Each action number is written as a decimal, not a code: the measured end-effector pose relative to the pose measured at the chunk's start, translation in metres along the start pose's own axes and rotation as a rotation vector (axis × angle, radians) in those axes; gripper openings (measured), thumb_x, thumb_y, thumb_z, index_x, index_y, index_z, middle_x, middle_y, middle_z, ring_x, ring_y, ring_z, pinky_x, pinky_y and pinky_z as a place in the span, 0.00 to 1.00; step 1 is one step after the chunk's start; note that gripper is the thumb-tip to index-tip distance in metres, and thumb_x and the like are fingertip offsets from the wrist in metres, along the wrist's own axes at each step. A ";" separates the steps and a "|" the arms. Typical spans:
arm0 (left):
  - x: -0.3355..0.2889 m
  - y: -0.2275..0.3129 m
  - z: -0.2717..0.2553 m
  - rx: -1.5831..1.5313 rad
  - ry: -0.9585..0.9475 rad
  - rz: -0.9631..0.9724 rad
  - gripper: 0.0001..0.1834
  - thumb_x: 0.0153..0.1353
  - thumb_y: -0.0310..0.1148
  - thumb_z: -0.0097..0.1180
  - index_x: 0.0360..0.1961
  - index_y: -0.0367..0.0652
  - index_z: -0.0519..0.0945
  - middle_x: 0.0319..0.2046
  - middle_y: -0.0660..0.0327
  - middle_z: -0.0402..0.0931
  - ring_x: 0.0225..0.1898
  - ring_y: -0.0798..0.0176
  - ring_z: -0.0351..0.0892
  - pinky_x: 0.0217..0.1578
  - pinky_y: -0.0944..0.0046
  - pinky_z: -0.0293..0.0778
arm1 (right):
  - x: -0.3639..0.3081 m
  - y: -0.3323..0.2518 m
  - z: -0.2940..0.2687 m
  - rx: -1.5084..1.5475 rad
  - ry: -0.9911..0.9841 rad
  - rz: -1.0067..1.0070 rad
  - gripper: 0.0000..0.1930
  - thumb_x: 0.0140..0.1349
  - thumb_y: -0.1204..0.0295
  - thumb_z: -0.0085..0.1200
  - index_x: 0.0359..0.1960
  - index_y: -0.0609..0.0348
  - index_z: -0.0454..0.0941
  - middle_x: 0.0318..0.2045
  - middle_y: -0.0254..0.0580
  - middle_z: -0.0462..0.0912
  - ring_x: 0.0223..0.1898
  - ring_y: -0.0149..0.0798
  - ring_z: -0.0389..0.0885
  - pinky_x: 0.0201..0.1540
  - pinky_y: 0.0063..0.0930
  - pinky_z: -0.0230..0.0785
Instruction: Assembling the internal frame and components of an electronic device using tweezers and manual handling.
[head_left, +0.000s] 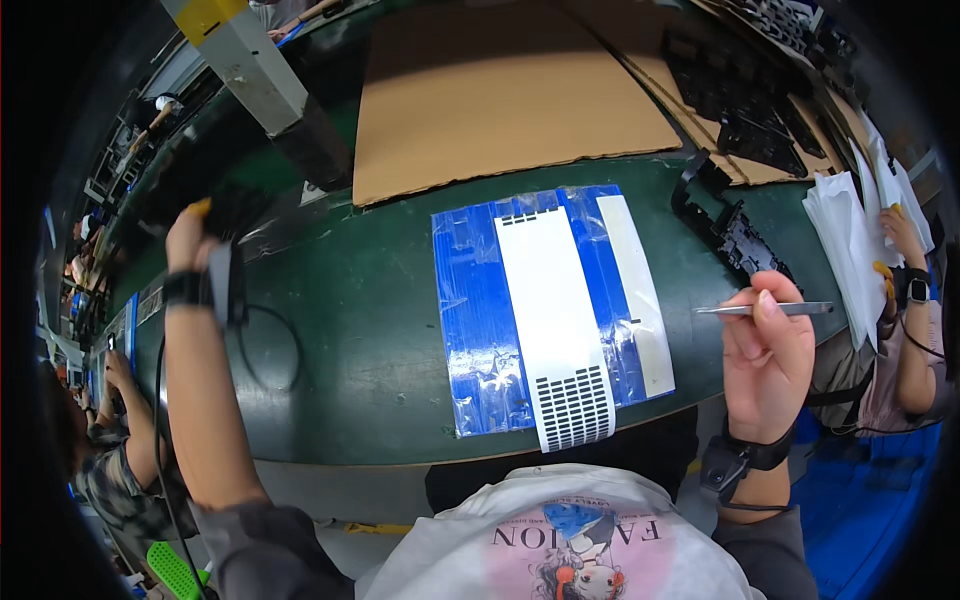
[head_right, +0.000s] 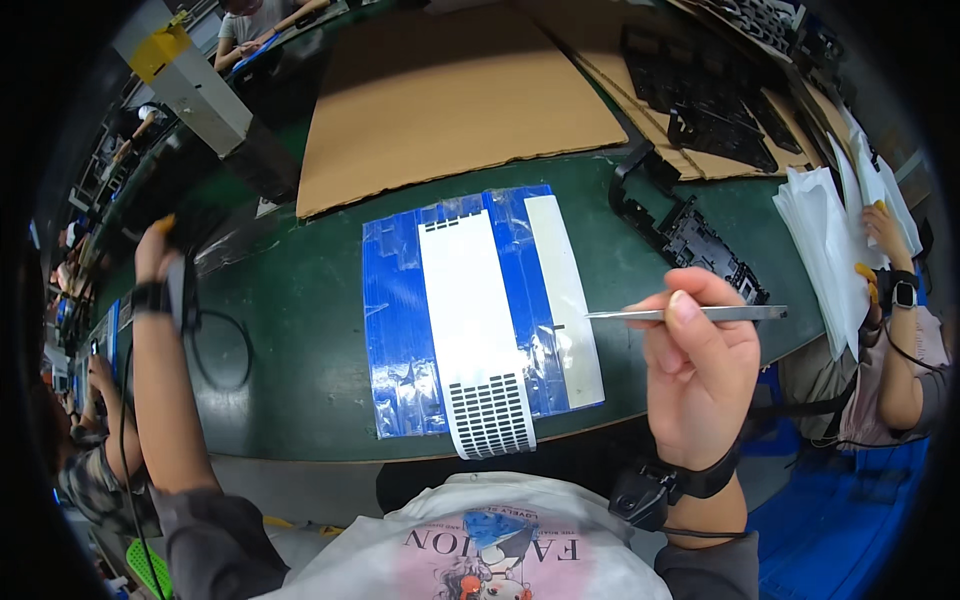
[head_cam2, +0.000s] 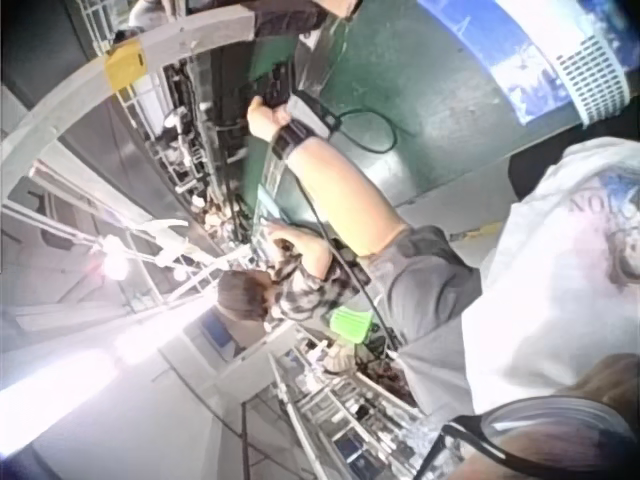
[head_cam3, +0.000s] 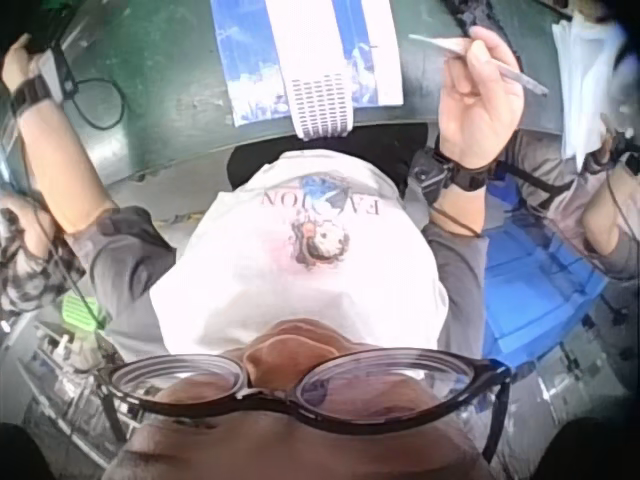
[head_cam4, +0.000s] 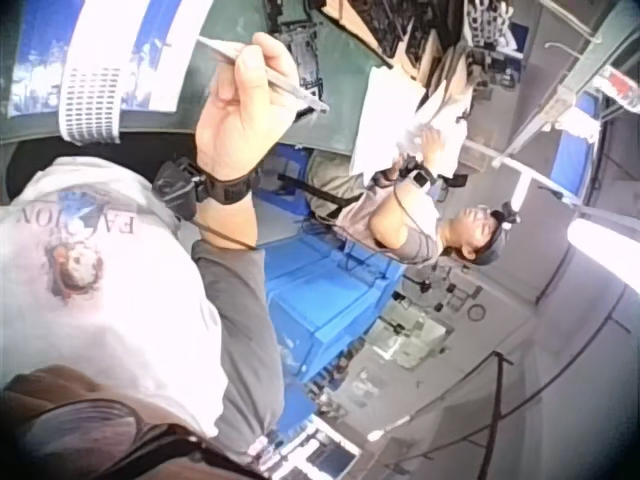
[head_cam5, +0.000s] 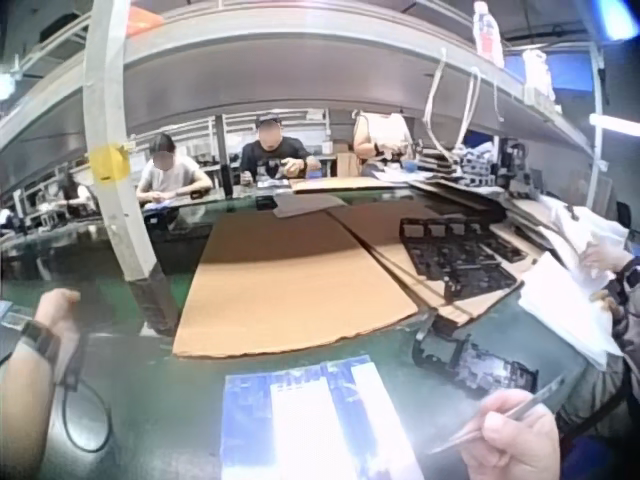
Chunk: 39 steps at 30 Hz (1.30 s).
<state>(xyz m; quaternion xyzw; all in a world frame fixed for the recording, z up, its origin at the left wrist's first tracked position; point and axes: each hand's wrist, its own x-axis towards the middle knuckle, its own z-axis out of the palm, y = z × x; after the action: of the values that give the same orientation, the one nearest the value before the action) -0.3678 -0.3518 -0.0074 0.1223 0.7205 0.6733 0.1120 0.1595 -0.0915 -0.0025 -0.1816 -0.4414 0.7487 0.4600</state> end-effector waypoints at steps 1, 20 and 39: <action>0.021 0.005 0.018 0.023 0.204 -0.016 0.13 0.51 0.29 0.43 0.37 0.34 0.70 0.32 0.57 0.71 0.33 0.61 0.71 0.33 0.65 0.71 | -0.002 0.001 0.002 0.009 -0.009 0.004 0.10 0.52 0.78 0.46 0.36 0.67 0.69 0.26 0.50 0.76 0.16 0.21 0.59 0.20 0.11 0.52; -0.317 0.044 0.419 0.758 -1.286 0.794 0.14 0.48 0.29 0.51 0.36 0.34 0.71 0.23 0.47 0.72 0.27 0.51 0.73 0.29 0.60 0.68 | -0.033 -0.055 -0.064 0.102 0.183 -0.257 0.09 0.52 0.79 0.45 0.36 0.68 0.69 0.26 0.51 0.76 0.18 0.23 0.63 0.21 0.12 0.55; -0.239 0.048 0.235 -0.382 -0.723 0.100 0.14 0.52 0.29 0.48 0.40 0.37 0.68 0.34 0.60 0.69 0.26 0.75 0.69 0.22 0.77 0.63 | 0.027 -0.001 -0.015 -0.066 0.071 0.016 0.06 0.47 0.77 0.52 0.28 0.66 0.72 0.19 0.38 0.74 0.15 0.19 0.65 0.16 0.10 0.54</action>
<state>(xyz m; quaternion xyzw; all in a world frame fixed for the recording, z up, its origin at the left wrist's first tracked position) -0.0637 -0.2052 0.0235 0.3626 0.4900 0.7133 0.3458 0.1562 -0.0606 -0.0063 -0.2268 -0.4477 0.7305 0.4632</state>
